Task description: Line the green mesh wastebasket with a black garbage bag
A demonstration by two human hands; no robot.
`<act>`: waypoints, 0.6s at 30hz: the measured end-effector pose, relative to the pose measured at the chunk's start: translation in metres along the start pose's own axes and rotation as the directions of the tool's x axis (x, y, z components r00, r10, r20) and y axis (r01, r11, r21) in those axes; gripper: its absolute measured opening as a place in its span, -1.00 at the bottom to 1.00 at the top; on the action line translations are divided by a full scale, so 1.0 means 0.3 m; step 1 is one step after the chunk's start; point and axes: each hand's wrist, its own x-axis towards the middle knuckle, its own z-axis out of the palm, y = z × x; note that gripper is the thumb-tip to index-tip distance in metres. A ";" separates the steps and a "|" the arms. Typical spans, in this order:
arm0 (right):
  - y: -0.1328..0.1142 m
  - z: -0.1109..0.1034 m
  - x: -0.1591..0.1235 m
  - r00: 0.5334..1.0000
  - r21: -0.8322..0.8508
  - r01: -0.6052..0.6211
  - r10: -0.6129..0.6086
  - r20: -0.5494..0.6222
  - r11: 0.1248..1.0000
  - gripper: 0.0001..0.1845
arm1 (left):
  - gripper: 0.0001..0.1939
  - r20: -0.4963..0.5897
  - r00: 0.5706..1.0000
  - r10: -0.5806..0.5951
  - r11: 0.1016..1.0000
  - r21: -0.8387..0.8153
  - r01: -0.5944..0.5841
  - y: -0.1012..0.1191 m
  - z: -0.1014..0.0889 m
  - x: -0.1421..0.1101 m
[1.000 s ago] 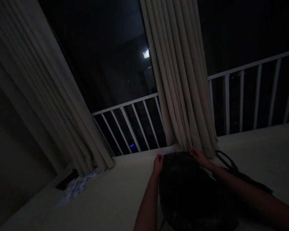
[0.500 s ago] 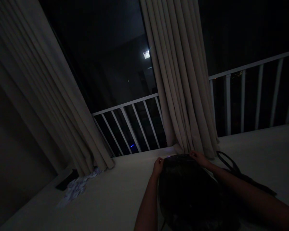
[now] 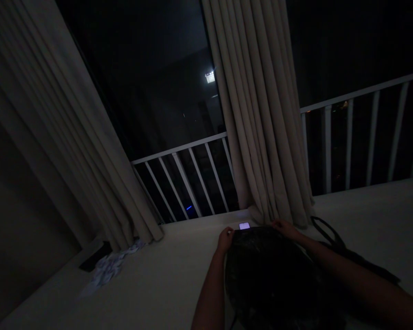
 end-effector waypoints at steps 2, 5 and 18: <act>-0.002 -0.009 -0.008 1.000 0.024 -0.016 0.016 0.023 1.000 -0.93 | -0.86 0.035 0.999 -0.029 0.999 -0.014 0.029 -0.007 -0.003 0.004; -0.002 -0.023 -0.031 0.997 0.058 -0.040 0.036 0.067 0.998 -0.91 | -0.82 0.088 0.993 -0.077 0.996 -0.042 0.081 -0.019 -0.005 0.007; -0.048 -0.021 -0.089 0.958 0.247 -0.193 0.128 0.255 0.950 -0.87 | -0.61 0.232 0.962 -0.145 0.965 -0.181 0.189 -0.051 0.010 -0.010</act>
